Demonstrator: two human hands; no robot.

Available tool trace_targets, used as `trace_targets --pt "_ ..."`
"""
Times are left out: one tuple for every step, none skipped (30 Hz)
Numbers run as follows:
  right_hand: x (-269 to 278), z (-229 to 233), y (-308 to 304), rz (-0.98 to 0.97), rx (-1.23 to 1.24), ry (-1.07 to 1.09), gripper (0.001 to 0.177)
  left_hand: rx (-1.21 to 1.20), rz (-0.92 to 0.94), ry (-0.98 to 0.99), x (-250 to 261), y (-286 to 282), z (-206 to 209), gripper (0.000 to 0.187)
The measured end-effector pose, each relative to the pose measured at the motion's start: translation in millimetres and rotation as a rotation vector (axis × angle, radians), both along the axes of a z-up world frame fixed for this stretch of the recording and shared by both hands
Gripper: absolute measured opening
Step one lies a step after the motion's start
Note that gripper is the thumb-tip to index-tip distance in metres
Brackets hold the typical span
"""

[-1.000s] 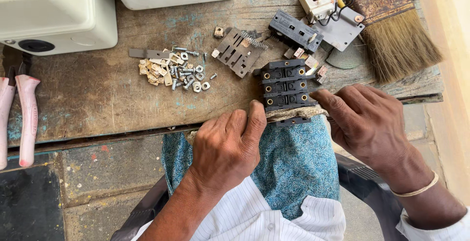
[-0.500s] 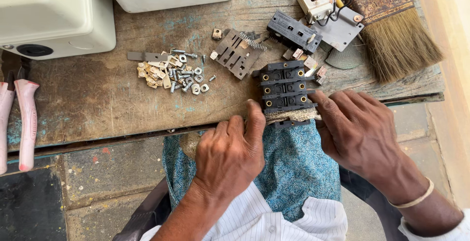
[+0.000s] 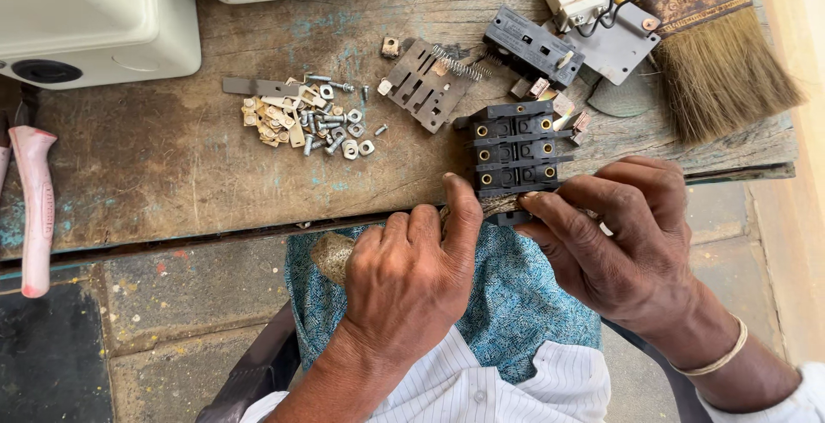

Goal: The person picks up various small metal electrical parts from a workbench and wipes them one by one using a cloth, then uses the cloth to wipe the interior of a larger black electrical component.

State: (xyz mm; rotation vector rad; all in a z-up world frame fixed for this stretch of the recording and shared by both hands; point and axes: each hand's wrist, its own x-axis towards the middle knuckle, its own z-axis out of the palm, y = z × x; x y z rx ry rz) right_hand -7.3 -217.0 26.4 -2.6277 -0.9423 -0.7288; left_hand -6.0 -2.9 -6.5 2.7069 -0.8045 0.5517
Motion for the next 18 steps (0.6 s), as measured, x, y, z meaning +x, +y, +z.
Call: trace_targets --pt "-1.2 0.9 1.7 -0.031 -0.002 0.022 0.035 -0.002 -0.001 0.000 0.5 1.0 -1.7 0.035" --pt "-1.5 2.2 2.5 -0.061 -0.005 0.044 0.034 0.003 -0.012 0.006 0.9 2.1 -3.2 0.036" --pt "-1.2 3.5 3.1 -0.064 -0.007 0.043 0.034 0.007 -0.024 0.012 1.5 2.8 -4.6 0.038" --pt "-0.8 4.6 4.0 -0.068 0.000 0.043 0.034 0.005 -0.027 0.011 2.3 3.3 -5.9 0.038" --pt "-0.3 5.7 5.3 -0.070 0.008 0.043 0.034 0.032 -0.034 0.004 3.1 4.4 -6.7 0.039" --pt "-0.3 7.0 6.3 -0.071 0.008 0.042 0.034 0.060 -0.041 -0.002 3.6 5.0 -7.2 0.041" --pt "-0.6 8.2 7.3 -0.074 0.001 0.037 0.033 0.059 -0.042 -0.003 3.8 4.5 -7.4 0.041" --pt "-0.7 9.0 8.2 -0.077 -0.006 0.033 0.033 0.055 -0.038 -0.013 4.3 3.4 -7.3 0.041" --pt "1.0 9.2 8.0 -0.078 -0.008 0.032 0.033 0.050 -0.035 -0.023 5.0 2.2 -6.8 0.042" --pt "4.4 8.6 7.1 -0.018 0.016 0.014 0.038 0.049 -0.036 -0.024 5.2 1.6 -5.9 0.042" --pt "7.0 7.8 5.7 0.041 0.039 0.000 0.044 0.073 -0.039 0.007 4.2 1.3 -4.4 0.042" --pt "9.8 6.2 4.5 0.038 0.037 0.002 0.044 0.097 -0.042 0.037 3.3 1.1 -3.0 0.043" --pt "12.7 4.1 3.5 0.080 0.020 0.022 0.042 0.094 -0.043 0.041 2.0 1.0 -1.8 0.043" --pt "13.8 2.1 3.6 0.123 0.002 0.042 0.040 0.094 -0.036 0.034 0.7 1.4 -0.9 0.042" --pt "15.0 1.1 3.8 0.130 0.001 0.042 0.040 0.096 -0.022 0.024 0.7 2.4 -0.5 0.042" --pt "15.4 1.2 3.5 0.129 -0.020 0.031 0.039 0.095 -0.014 0.024 1.9 3.3 -1.4 0.042" --pt "14.8 0.9 3.8 0.123 -0.041 0.024 0.039 0.087 -0.025 0.020 2.7 3.8 -3.3 0.041" --pt "15.6 0.5 3.9 0.127 -0.042 0.028 0.039 0.078 -0.036 0.017 3.1 4.2 -5.7 0.041"
